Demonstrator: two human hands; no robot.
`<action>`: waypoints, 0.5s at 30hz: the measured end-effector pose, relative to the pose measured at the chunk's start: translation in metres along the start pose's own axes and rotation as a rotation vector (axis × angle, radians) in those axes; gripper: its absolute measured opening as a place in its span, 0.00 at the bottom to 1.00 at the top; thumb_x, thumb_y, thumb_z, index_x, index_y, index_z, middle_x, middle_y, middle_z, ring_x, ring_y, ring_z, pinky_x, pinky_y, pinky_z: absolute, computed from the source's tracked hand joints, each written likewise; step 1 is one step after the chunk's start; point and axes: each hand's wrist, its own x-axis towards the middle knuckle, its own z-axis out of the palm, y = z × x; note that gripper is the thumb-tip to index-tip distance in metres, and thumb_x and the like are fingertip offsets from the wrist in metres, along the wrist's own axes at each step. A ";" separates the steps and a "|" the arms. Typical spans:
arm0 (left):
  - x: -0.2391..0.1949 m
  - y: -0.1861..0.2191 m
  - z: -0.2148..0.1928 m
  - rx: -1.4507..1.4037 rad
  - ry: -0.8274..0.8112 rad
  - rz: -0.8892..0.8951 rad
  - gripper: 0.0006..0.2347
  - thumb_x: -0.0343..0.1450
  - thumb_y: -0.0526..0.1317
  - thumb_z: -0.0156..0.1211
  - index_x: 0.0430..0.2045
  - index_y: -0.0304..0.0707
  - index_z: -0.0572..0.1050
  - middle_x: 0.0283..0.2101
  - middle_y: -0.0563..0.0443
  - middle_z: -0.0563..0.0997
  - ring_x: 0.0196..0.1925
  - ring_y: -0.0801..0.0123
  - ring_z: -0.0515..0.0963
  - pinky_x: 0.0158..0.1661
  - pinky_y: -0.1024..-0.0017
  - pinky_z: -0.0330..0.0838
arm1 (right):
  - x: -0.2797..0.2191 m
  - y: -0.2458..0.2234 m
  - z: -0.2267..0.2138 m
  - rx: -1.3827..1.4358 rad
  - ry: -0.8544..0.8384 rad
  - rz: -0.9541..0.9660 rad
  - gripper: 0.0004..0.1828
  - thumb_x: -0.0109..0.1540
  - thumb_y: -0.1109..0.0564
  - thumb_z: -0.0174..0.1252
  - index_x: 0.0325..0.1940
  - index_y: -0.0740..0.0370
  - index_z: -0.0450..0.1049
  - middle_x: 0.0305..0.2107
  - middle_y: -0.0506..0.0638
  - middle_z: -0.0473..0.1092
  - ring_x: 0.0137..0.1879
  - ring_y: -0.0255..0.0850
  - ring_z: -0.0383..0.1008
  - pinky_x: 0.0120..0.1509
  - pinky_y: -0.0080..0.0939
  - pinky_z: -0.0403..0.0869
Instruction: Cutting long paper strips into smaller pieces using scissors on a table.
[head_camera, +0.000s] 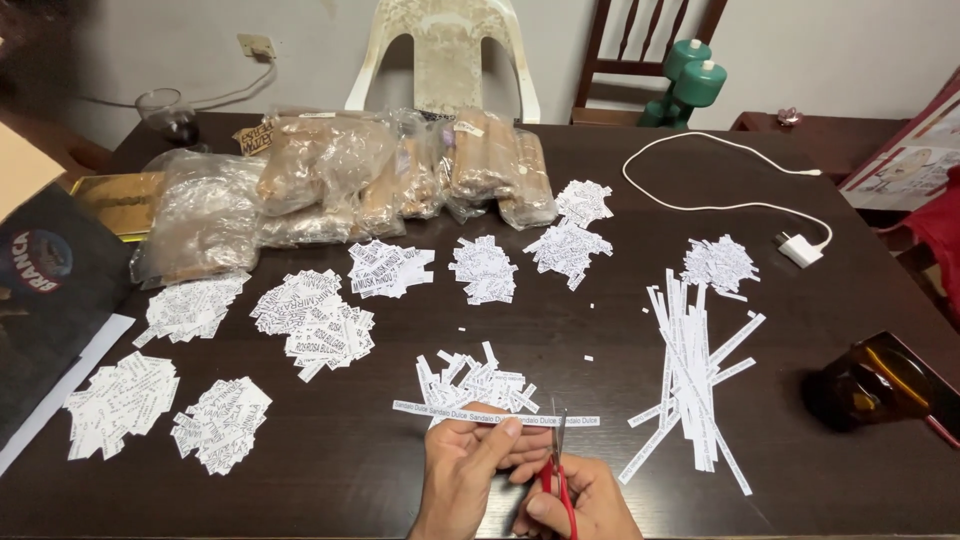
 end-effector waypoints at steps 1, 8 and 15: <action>0.001 -0.001 -0.001 -0.008 -0.013 0.017 0.08 0.67 0.33 0.63 0.26 0.19 0.78 0.36 0.15 0.89 0.37 0.38 0.93 0.42 0.55 0.90 | 0.000 -0.004 0.003 -0.017 0.031 0.042 0.07 0.56 0.67 0.64 0.38 0.73 0.80 0.17 0.71 0.80 0.22 0.52 0.82 0.31 0.46 0.83; 0.007 -0.009 -0.008 -0.015 0.052 0.113 0.13 0.65 0.33 0.63 0.33 0.11 0.84 0.34 0.19 0.90 0.39 0.39 0.93 0.45 0.56 0.90 | 0.018 0.006 0.002 0.070 0.363 0.153 0.07 0.61 0.67 0.63 0.37 0.80 0.79 0.18 0.79 0.80 0.15 0.53 0.72 0.23 0.46 0.73; -0.001 -0.015 -0.025 0.312 -0.059 0.398 0.09 0.66 0.36 0.65 0.32 0.30 0.89 0.39 0.44 0.92 0.40 0.67 0.89 0.45 0.75 0.79 | 0.028 -0.008 0.003 0.103 0.406 -0.240 0.15 0.51 0.70 0.71 0.40 0.77 0.77 0.15 0.63 0.77 0.14 0.48 0.71 0.25 0.42 0.73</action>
